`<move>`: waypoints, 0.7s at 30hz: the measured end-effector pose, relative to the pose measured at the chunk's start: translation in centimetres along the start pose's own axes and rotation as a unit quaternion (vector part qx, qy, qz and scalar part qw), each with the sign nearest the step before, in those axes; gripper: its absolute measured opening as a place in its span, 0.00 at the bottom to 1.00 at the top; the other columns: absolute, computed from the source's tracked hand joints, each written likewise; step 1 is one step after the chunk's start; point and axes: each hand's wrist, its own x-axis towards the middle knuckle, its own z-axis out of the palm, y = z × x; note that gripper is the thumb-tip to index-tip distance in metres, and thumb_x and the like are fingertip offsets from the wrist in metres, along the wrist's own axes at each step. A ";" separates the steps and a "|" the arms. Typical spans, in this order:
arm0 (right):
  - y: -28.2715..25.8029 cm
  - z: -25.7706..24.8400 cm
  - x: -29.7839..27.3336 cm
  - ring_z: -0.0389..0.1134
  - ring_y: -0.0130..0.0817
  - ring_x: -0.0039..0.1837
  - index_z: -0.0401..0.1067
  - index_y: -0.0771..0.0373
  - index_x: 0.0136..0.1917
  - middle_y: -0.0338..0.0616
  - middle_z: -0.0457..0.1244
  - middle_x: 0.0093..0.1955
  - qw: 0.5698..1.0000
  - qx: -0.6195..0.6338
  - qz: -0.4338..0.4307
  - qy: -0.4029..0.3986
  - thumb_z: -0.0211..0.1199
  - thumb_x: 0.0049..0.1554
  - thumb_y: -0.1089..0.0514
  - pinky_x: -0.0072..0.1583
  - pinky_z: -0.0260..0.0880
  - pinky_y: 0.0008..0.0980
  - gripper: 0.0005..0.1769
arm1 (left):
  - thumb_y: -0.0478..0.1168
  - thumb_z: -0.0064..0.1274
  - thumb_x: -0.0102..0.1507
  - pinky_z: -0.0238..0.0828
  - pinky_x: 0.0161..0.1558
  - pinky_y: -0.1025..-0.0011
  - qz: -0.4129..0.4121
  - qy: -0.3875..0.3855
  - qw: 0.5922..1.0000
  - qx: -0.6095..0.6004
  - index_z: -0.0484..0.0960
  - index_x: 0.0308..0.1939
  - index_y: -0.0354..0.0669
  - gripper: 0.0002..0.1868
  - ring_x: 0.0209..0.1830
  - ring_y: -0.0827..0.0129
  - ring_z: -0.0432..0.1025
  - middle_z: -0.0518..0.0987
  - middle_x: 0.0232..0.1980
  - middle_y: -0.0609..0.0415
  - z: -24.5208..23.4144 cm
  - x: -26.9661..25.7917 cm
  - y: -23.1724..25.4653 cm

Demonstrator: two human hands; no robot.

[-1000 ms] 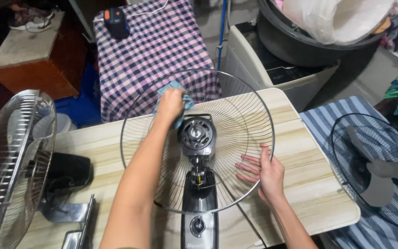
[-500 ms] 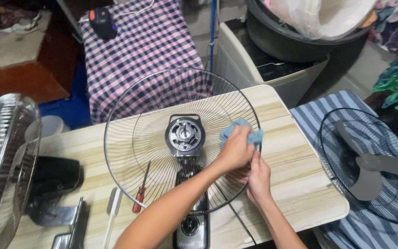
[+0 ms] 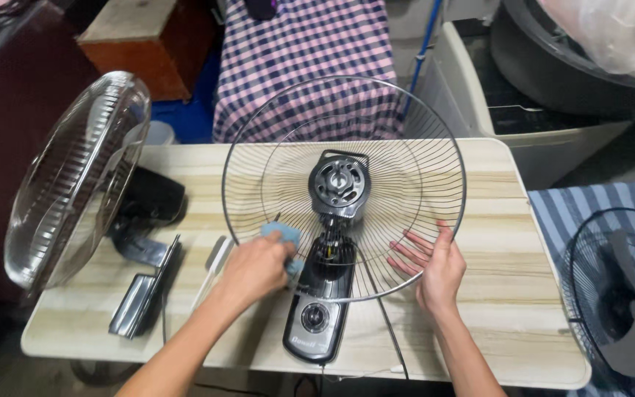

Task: The person reassembles an electric fan on a table. They attach the motor housing to the base, secure it with a screw, install the front grille, wipe the grille and fan blade with a cloth, and place the blade onto the motor shaft.

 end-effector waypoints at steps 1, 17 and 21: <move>0.0 0.1 0.1 0.73 0.62 0.54 0.46 0.60 0.79 0.73 0.62 0.63 1.000 0.002 0.001 -0.001 0.38 0.66 0.37 0.48 0.79 0.57 0.36 | 0.34 0.54 0.52 0.75 0.43 0.51 -0.007 0.037 0.998 0.042 0.86 0.43 0.48 0.16 0.41 0.47 0.77 0.80 0.47 0.46 -0.7 -0.6 -0.5; 2.9 -1.5 1.1 0.72 0.61 0.55 0.51 0.53 0.77 0.68 0.63 0.63 0.996 0.079 -0.004 0.045 0.32 0.63 0.28 0.51 0.77 0.57 0.39 | 0.51 0.58 0.51 0.60 0.59 0.38 -0.290 0.257 0.919 0.080 0.82 0.49 0.47 0.24 0.58 0.45 0.68 0.74 0.59 0.40 15.5 -6.9 -6.6; 10.1 -3.4 2.1 0.70 0.66 0.60 0.55 0.59 0.75 0.71 0.63 0.64 0.990 0.104 0.005 0.096 0.39 0.66 0.37 0.58 0.75 0.60 0.32 | 0.49 0.59 0.58 0.70 0.65 0.61 -0.151 0.212 0.932 -0.253 0.84 0.56 0.49 0.22 0.64 0.55 0.73 0.79 0.64 0.52 20.7 -0.9 -6.3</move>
